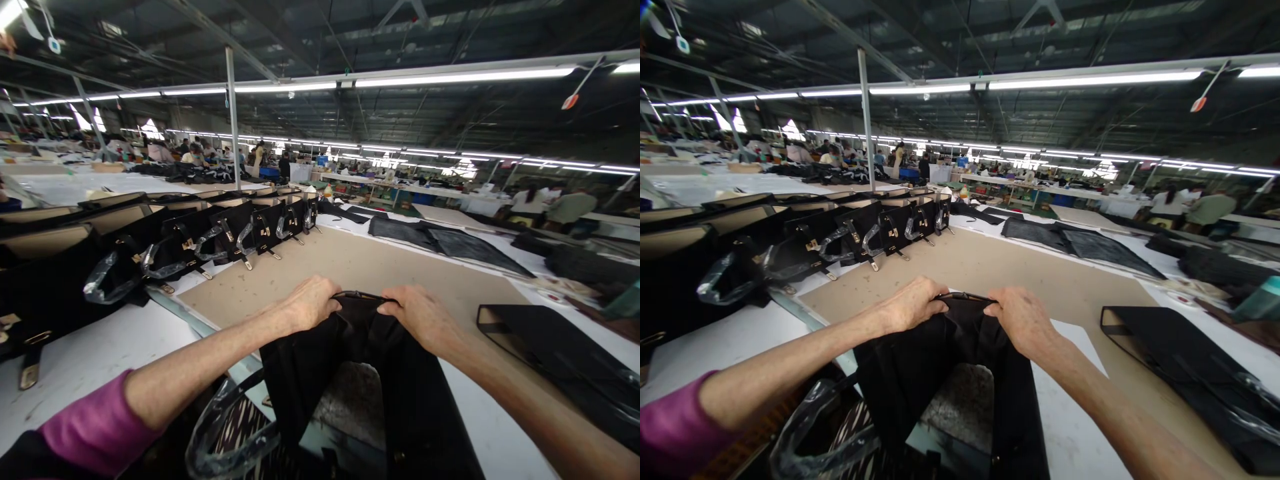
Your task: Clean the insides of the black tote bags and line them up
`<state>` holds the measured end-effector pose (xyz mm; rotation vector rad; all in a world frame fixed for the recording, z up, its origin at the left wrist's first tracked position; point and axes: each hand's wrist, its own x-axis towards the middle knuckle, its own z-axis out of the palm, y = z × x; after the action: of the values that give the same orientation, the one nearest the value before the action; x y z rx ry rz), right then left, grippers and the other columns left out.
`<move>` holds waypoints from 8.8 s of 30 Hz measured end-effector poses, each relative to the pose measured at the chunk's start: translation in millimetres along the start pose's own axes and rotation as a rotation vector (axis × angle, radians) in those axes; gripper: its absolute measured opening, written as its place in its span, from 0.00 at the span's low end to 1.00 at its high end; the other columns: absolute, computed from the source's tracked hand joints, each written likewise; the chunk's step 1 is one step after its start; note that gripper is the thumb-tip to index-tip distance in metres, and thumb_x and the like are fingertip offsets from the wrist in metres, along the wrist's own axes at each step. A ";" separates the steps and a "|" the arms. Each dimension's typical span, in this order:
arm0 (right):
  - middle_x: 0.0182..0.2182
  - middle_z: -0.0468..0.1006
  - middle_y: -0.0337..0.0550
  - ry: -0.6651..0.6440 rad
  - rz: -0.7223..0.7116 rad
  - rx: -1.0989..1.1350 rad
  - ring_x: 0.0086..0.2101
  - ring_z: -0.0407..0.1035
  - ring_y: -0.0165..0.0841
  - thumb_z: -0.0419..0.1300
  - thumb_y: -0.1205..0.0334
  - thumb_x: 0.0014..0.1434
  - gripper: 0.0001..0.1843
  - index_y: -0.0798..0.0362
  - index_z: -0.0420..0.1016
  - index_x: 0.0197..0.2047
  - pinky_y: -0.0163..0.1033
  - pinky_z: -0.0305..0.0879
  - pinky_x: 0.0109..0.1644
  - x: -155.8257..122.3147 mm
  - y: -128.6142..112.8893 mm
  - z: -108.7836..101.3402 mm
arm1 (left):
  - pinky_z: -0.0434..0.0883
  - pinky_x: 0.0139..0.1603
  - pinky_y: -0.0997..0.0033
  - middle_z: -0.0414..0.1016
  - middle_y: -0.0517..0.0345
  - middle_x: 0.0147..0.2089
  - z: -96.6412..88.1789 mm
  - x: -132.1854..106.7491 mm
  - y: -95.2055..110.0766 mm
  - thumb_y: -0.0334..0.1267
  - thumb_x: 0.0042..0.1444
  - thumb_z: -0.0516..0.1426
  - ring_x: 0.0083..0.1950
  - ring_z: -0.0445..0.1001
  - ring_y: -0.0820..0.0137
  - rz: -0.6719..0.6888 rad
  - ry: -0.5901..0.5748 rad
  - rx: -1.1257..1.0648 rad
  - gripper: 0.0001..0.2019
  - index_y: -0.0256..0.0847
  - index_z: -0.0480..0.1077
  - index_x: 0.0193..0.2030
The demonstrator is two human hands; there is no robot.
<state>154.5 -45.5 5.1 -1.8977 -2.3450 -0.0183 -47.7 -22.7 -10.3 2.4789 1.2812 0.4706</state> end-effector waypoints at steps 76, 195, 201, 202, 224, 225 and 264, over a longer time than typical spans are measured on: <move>0.22 0.73 0.40 0.049 -0.187 -0.150 0.28 0.66 0.33 0.47 0.55 0.59 0.18 0.51 0.70 0.24 0.34 0.49 0.29 15.1 -15.3 4.1 | 0.56 0.25 0.78 0.67 0.63 0.24 -1.0 -4.5 3.2 0.40 0.42 0.56 0.28 0.64 0.75 -0.184 0.015 -0.235 0.08 0.40 0.71 0.28; 0.29 0.75 0.43 0.098 0.215 -0.133 0.33 0.68 0.36 0.47 0.55 0.58 0.14 0.51 0.70 0.32 0.36 0.51 0.30 -35.7 18.7 21.4 | 0.62 0.33 0.77 0.66 0.59 0.40 12.0 43.3 43.4 0.25 0.46 0.46 0.35 0.68 0.72 0.517 -0.016 0.199 0.15 0.44 0.63 0.40; 0.27 0.75 0.42 0.119 0.220 -0.166 0.31 0.68 0.36 0.47 0.55 0.58 0.13 0.51 0.69 0.30 0.36 0.49 0.28 -35.8 18.7 21.1 | 0.60 0.31 0.78 0.65 0.59 0.33 20.6 56.8 41.2 0.25 0.45 0.47 0.31 0.65 0.74 0.518 -0.015 0.177 0.07 0.39 0.63 0.28; 0.27 0.75 0.42 0.122 0.225 -0.165 0.31 0.68 0.36 0.48 0.55 0.58 0.13 0.51 0.69 0.30 0.36 0.49 0.28 -35.7 18.3 20.9 | 0.60 0.29 0.78 0.65 0.59 0.32 21.5 57.8 41.4 0.26 0.44 0.48 0.30 0.65 0.75 0.515 -0.004 0.185 0.06 0.38 0.63 0.26; 0.28 0.75 0.40 0.155 0.183 -0.034 0.31 0.67 0.34 0.47 0.57 0.58 0.12 0.49 0.70 0.32 0.35 0.48 0.28 -17.5 11.4 20.1 | 0.58 0.27 0.76 0.67 0.59 0.28 20.2 56.5 39.0 0.29 0.48 0.48 0.28 0.65 0.72 0.287 -0.013 0.136 0.13 0.41 0.59 0.41; 0.27 0.75 0.40 0.161 0.178 -0.043 0.31 0.67 0.34 0.47 0.57 0.59 0.13 0.49 0.70 0.30 0.35 0.48 0.28 -17.3 11.4 20.3 | 0.59 0.28 0.76 0.68 0.59 0.29 20.9 56.5 36.2 0.30 0.48 0.49 0.29 0.65 0.72 0.264 -0.001 0.114 0.13 0.41 0.59 0.43; 0.25 0.72 0.41 -0.053 0.147 0.070 0.29 0.67 0.34 0.49 0.59 0.52 0.09 0.52 0.65 0.26 0.33 0.51 0.26 -28.3 -8.7 7.2 | 0.62 0.35 0.78 0.64 0.64 0.31 4.3 33.1 -1.1 0.25 0.42 0.51 0.33 0.63 0.76 0.207 0.132 -0.217 0.10 0.39 0.60 0.33</move>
<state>151.1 -74.3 -4.5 -2.0545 -2.2005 0.1279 -28.6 4.7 -9.8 2.4376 0.9634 0.7921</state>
